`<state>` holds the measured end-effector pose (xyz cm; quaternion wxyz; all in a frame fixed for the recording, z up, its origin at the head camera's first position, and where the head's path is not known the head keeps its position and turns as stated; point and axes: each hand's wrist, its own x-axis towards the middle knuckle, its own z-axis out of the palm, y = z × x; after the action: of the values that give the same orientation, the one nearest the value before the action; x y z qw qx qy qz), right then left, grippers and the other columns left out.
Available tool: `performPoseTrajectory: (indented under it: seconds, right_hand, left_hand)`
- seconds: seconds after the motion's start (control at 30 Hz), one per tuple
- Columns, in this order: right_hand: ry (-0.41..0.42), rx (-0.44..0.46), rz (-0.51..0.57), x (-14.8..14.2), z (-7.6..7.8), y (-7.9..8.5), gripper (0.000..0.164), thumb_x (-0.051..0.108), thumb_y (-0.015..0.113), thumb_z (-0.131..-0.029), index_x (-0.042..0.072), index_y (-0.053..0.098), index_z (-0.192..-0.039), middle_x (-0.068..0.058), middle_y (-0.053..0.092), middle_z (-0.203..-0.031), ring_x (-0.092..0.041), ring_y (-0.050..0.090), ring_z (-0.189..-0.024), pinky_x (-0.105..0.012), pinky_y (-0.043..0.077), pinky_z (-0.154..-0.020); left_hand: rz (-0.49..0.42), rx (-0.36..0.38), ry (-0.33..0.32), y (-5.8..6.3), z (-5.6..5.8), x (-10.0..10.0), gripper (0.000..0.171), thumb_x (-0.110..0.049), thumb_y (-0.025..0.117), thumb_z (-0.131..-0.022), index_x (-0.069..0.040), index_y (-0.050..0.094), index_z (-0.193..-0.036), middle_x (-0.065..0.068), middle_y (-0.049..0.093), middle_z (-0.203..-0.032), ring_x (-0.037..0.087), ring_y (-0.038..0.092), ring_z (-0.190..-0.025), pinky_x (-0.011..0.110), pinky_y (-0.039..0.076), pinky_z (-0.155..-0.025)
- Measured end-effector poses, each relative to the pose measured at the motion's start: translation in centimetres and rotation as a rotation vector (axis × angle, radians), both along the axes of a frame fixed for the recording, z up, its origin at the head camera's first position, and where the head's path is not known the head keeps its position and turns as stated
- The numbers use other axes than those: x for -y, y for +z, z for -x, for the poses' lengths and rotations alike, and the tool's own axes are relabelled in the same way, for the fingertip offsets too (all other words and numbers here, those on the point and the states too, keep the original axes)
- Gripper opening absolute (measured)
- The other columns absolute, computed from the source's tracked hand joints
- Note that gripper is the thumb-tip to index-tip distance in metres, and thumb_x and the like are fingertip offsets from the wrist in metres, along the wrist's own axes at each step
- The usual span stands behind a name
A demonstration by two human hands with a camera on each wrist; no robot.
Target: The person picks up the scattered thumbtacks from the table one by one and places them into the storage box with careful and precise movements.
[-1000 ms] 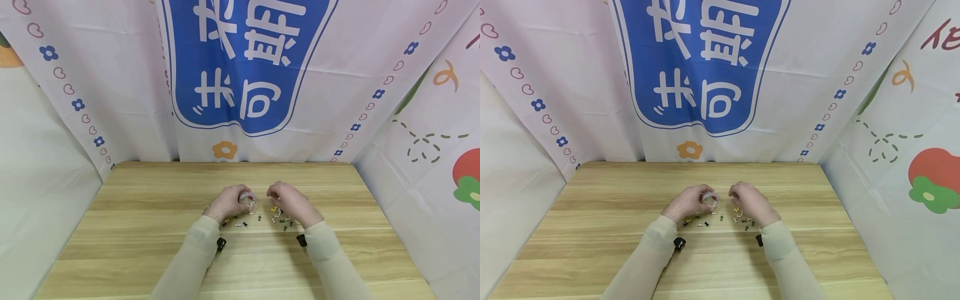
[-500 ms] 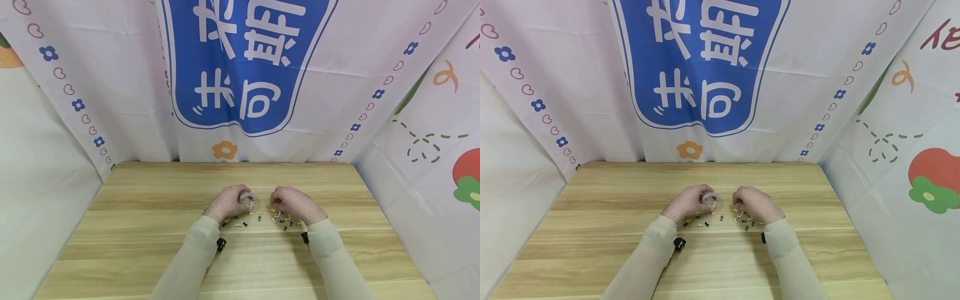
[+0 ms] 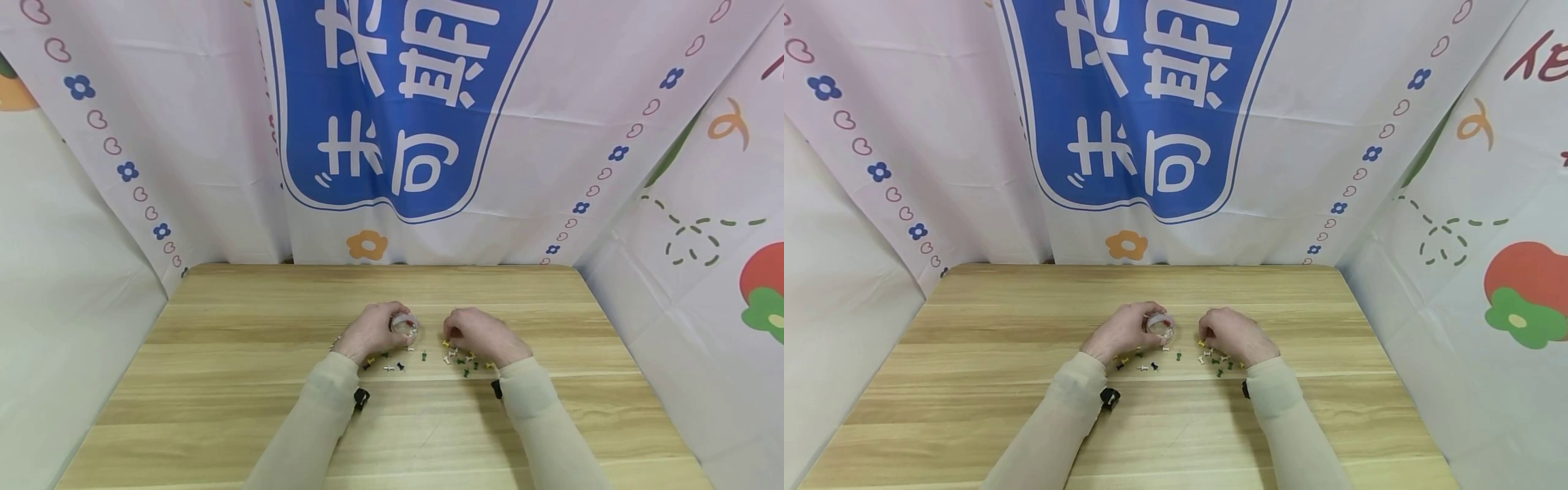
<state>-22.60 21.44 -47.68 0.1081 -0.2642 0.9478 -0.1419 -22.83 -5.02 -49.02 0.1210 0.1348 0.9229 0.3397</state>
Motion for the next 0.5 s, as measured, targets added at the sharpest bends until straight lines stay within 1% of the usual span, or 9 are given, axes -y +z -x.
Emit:
performPoseTrajectory:
  seconds: [0.33, 0.5]
  right_hand:
    - [-0.001, 0.004, 0.003, 0.06, -0.05, -0.12, 0.010, 0.006, 0.084, -0.107, 0.014, 0.084, -0.102, 0.001, 0.084, -0.107, -0.010, 0.072, -0.095, -0.039, 0.067, -0.092]
    - [-0.001, -0.022, 0.014, 0.05, 0.01, -0.10, 0.011, 0.007, 0.084, -0.107, 0.015, 0.083, -0.100, 0.004, 0.081, -0.102, -0.009, 0.070, -0.092, -0.038, 0.066, -0.089]
  left_hand:
    - [0.000, 0.006, 0.002, -0.04, -0.02, 0.02, 0.055, -0.022, 0.100, -0.096, -0.014, 0.077, -0.145, 0.011, 0.082, -0.141, 0.029, 0.077, -0.128, 0.056, 0.063, -0.117]
    - [-0.007, 0.012, 0.006, 0.01, -0.07, 0.10, 0.054, -0.022, 0.099, -0.096, -0.015, 0.077, -0.146, 0.011, 0.082, -0.142, 0.029, 0.077, -0.128, 0.056, 0.063, -0.117]
